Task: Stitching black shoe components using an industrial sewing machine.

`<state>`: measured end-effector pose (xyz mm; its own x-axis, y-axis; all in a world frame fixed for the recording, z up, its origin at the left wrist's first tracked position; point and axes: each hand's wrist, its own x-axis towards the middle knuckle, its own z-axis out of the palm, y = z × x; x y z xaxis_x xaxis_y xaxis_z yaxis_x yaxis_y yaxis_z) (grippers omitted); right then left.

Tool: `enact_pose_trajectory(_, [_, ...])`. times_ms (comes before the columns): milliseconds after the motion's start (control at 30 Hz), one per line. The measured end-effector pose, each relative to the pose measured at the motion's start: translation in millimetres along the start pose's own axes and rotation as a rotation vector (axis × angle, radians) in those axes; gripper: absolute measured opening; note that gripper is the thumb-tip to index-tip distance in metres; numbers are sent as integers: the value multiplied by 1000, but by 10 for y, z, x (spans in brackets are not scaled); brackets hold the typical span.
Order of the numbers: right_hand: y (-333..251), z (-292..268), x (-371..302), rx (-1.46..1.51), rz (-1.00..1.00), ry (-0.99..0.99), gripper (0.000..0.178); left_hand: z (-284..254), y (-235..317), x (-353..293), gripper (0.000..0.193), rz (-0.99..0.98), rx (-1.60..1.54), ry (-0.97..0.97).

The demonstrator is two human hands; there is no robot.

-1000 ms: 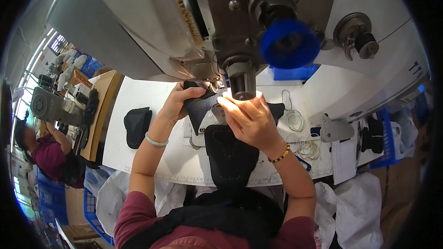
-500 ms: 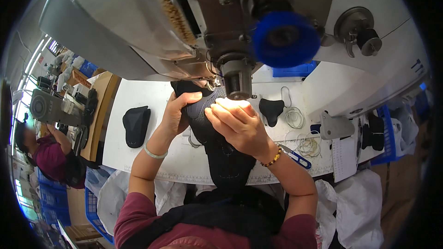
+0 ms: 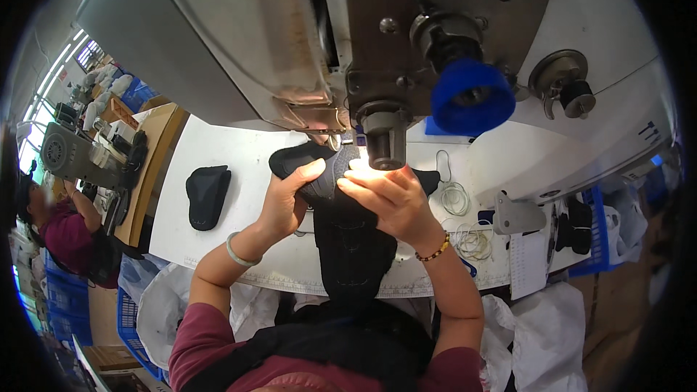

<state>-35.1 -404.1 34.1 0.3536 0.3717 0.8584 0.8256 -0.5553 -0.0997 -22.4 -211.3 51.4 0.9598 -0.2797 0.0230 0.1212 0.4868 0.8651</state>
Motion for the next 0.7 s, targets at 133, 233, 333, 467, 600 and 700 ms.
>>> enact_pose_trajectory(133, [142,-124,18,166,90,-37,28,100,-52,-86,20,82,83,-12])
enact_pose_trajectory(233, [235,-148,50,254,102,-17,24,137,-73,-64,20,125,184,-25])
enact_pose_trajectory(333, [255,-196,32,250,219,-65,12,196,-13,-62,20,155,315,-21])
enact_pose_trajectory(467, [310,-154,15,313,207,1,30,210,5,-35,19,146,380,-17])
enact_pose_trajectory(600, [295,-135,27,289,186,4,31,190,49,16,20,115,390,-13])
enact_pose_trajectory(700, [284,-117,8,285,219,-11,32,136,49,76,21,131,394,15])
